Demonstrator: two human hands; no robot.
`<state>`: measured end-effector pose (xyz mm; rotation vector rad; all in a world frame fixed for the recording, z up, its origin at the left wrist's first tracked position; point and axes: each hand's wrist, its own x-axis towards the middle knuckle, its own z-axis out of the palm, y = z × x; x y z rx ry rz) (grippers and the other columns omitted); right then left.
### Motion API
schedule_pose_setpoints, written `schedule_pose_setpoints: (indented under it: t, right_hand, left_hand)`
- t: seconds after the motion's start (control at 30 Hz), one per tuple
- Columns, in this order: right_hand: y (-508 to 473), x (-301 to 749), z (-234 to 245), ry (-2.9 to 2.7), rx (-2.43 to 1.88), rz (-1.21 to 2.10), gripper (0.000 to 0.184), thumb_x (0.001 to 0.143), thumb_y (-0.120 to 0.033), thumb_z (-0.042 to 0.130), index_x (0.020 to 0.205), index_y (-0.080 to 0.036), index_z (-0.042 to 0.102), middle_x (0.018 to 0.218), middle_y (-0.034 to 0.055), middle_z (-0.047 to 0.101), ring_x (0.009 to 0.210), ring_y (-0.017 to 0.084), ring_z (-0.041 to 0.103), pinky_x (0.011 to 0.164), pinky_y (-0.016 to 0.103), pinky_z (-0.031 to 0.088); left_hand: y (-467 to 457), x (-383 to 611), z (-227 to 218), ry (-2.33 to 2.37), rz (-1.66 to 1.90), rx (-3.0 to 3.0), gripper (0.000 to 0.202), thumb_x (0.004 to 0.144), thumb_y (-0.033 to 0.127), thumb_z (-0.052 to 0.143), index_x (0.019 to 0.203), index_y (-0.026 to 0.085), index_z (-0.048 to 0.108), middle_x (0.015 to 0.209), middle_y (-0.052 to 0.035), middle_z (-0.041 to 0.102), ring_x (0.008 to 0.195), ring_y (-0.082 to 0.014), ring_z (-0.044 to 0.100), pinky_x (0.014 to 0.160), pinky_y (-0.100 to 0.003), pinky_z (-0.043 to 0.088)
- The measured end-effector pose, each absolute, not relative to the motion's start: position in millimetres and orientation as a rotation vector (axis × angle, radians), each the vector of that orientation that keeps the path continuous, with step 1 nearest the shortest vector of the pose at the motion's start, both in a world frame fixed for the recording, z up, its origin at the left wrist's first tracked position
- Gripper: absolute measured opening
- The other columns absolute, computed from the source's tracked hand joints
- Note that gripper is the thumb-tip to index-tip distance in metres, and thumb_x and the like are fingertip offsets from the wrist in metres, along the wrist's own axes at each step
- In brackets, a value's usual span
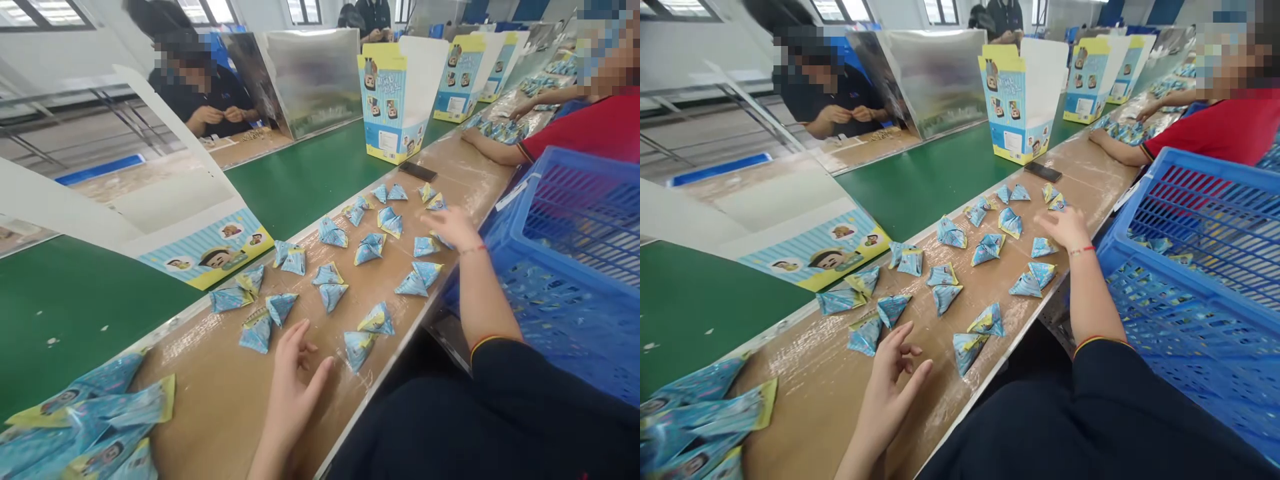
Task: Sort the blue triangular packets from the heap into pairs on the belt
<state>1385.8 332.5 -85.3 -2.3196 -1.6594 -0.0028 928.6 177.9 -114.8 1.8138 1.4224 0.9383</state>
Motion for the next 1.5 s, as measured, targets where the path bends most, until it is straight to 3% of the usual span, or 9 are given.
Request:
schedule_pose_setpoints:
  t: [0.17, 0.33, 0.57, 0.7, 0.8, 1.0, 1.2, 1.33, 1.5]
  right_hand:
    - [299, 1363, -114, -1.764, -2.273, 0.080, 0.048, 0.075, -0.043, 0.088, 0.117, -0.023, 0.076, 0.142, 0.0134, 0.053, 0.125, 0.032, 0.055, 0.108, 0.042, 0.044]
    - [323, 1367, -113, -1.665, -2.280, -0.008, 0.037, 0.085, -0.032, 0.077, 0.120, -0.019, 0.075, 0.146, 0.0162, 0.048, 0.126, 0.037, 0.051, 0.107, 0.051, 0.044]
    - [308, 1363, -100, -1.526, -2.174, -0.131, 0.064, 0.089, -0.047, 0.070, 0.145, -0.021, 0.056, 0.162, 0.0164, 0.028, 0.143, 0.048, 0.031, 0.113, 0.068, 0.029]
    - [250, 1326, -99, -1.657, -1.874, -0.143, 0.048, 0.101, -0.050, 0.051, 0.135, -0.017, 0.062, 0.145, 0.0178, 0.050, 0.137, 0.036, 0.044, 0.118, 0.058, 0.032]
    - [213, 1292, -115, -1.863, -1.830, -0.091, 0.052, 0.089, -0.057, 0.069, 0.128, -0.022, 0.068, 0.148, 0.0156, 0.047, 0.137, 0.041, 0.041, 0.114, 0.065, 0.034]
    - [232, 1277, -129, -1.891, -1.847, -0.091, 0.038, 0.084, -0.041, 0.081, 0.114, -0.019, 0.074, 0.135, 0.0161, 0.056, 0.126, 0.036, 0.047, 0.108, 0.052, 0.046]
    - [243, 1280, -115, -1.873, -1.790, -0.191, 0.058, 0.087, -0.055, 0.074, 0.130, -0.017, 0.064, 0.151, 0.0193, 0.043, 0.143, 0.046, 0.029, 0.116, 0.074, 0.021]
    - [205, 1253, -114, -1.943, -1.285, 0.055, 0.041, 0.099, -0.047, 0.058, 0.130, -0.020, 0.060, 0.142, 0.0149, 0.053, 0.136, 0.033, 0.047, 0.115, 0.055, 0.040]
    - [179, 1224, -138, -2.052, -1.135, 0.302, 0.054, 0.102, -0.036, 0.053, 0.152, -0.021, 0.040, 0.138, 0.0152, 0.057, 0.127, 0.030, 0.057, 0.105, 0.050, 0.052]
  left_hand:
    - [178, 930, -113, 1.409, 1.001, 1.836, 0.058, 0.090, 0.050, 0.062, 0.142, 0.027, 0.048, 0.139, -0.0140, 0.048, 0.090, -0.0183, 0.061, 0.070, -0.033, 0.055]
    - [179, 931, -112, 1.414, 1.024, 1.813, 0.056, 0.090, 0.049, 0.061, 0.140, 0.027, 0.049, 0.139, -0.0138, 0.048, 0.089, -0.0176, 0.061, 0.070, -0.032, 0.054]
    - [181, 930, -116, 1.411, 1.007, 1.803, 0.058, 0.088, 0.051, 0.062, 0.139, 0.026, 0.050, 0.138, -0.0136, 0.049, 0.086, -0.0172, 0.060, 0.068, -0.032, 0.053]
    - [179, 932, -113, 1.390, 0.944, 1.839, 0.058, 0.089, 0.052, 0.061, 0.139, 0.025, 0.051, 0.129, -0.0121, 0.051, 0.078, -0.0149, 0.057, 0.067, -0.032, 0.053]
    - [177, 936, -111, 1.369, 0.923, 1.871, 0.060, 0.088, 0.052, 0.062, 0.140, 0.025, 0.050, 0.129, -0.0123, 0.050, 0.079, -0.0156, 0.057, 0.068, -0.034, 0.053]
    - [172, 948, -110, 1.386, 0.805, 1.847, 0.072, 0.079, 0.049, 0.072, 0.142, 0.024, 0.049, 0.132, -0.0124, 0.049, 0.078, -0.0149, 0.056, 0.075, -0.036, 0.055]
    - [168, 978, -106, 1.385, 0.616, 1.887, 0.082, 0.073, 0.039, 0.081, 0.146, 0.027, 0.047, 0.136, -0.0104, 0.050, 0.088, -0.0185, 0.062, 0.088, -0.041, 0.057]
    - [179, 1005, -113, 1.392, 0.597, 1.978, 0.066, 0.075, 0.028, 0.080, 0.136, 0.028, 0.057, 0.133, -0.0077, 0.053, 0.119, -0.0265, 0.060, 0.105, -0.042, 0.051]
    - [194, 1029, -117, 1.396, 0.596, 2.005, 0.055, 0.078, 0.029, 0.078, 0.131, 0.027, 0.062, 0.131, -0.0080, 0.054, 0.114, -0.0268, 0.064, 0.102, -0.041, 0.053]
